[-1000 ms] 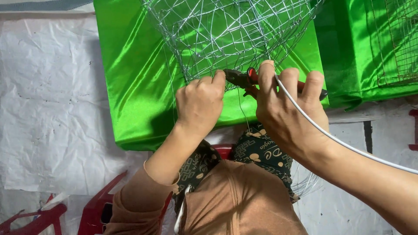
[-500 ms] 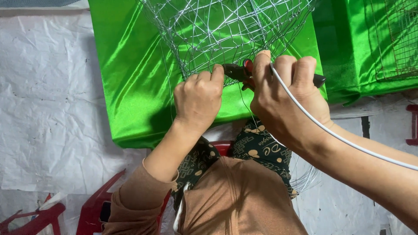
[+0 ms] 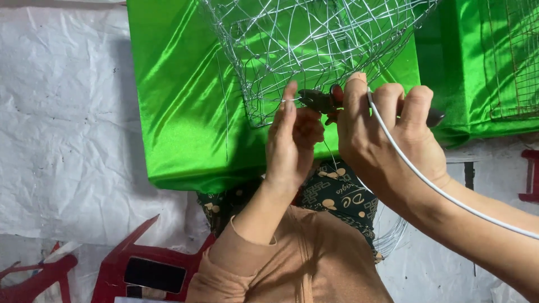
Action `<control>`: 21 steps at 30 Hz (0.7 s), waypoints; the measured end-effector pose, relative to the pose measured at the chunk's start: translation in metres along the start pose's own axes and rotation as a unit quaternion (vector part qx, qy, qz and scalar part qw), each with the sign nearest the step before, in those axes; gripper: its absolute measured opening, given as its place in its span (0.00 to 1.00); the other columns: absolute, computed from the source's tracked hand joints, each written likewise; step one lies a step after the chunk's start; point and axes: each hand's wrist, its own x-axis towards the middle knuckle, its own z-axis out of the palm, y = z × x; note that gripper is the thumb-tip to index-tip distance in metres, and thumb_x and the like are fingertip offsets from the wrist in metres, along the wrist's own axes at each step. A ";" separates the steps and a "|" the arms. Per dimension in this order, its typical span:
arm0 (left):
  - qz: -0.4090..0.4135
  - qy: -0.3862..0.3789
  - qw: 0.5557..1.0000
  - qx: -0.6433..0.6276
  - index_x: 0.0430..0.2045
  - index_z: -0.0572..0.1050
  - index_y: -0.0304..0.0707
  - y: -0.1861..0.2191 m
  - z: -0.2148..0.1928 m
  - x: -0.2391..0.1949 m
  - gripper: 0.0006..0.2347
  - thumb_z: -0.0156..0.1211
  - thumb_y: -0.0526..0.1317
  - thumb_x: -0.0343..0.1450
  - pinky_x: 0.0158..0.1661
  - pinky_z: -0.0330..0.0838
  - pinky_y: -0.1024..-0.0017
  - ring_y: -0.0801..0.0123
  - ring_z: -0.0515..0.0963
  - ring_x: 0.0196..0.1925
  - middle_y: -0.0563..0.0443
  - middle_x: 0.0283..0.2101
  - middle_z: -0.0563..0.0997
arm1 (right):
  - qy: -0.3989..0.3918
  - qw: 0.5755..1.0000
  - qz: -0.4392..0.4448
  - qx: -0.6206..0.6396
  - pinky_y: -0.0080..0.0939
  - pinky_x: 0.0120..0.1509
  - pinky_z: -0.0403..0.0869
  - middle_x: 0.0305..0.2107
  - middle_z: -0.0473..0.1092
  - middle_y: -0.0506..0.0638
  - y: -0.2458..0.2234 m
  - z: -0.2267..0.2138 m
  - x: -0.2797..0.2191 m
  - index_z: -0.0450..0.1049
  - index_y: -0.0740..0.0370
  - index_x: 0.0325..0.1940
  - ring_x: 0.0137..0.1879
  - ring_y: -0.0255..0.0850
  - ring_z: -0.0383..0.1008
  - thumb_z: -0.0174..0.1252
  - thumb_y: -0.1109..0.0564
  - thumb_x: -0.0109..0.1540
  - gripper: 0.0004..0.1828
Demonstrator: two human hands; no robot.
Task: Assembling a wire mesh cage by manually twisting thin wire around the mesh intersections using pliers.
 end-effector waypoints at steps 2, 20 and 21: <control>-0.047 -0.050 0.985 -0.157 0.66 0.65 0.37 -0.010 0.002 0.006 0.23 0.60 0.42 0.75 0.26 0.72 0.78 0.72 0.79 0.27 0.50 0.27 0.81 | -0.007 1.000 -0.015 0.004 0.46 0.46 0.62 0.43 0.68 0.51 0.001 -0.001 -0.001 0.77 0.64 0.57 0.39 0.43 0.61 0.43 0.53 0.79 0.18; 0.076 -0.089 0.993 0.004 0.53 0.70 0.33 -0.026 -0.010 0.012 0.15 0.53 0.46 0.79 0.25 0.72 0.74 0.69 0.76 0.25 0.50 0.26 0.78 | 0.011 1.000 0.014 -0.018 0.43 0.51 0.61 0.39 0.64 0.44 0.017 0.016 -0.010 0.72 0.44 0.51 0.41 0.38 0.59 0.54 0.42 0.83 0.10; 0.076 -0.088 0.993 0.004 0.53 0.70 0.33 -0.026 -0.017 0.014 0.15 0.53 0.46 0.79 0.25 0.72 0.74 0.69 0.76 0.25 0.50 0.26 0.78 | 0.010 1.000 0.014 -0.018 0.43 0.51 0.61 0.39 0.64 0.44 0.018 0.015 -0.009 0.72 0.44 0.51 0.41 0.38 0.59 0.54 0.42 0.83 0.10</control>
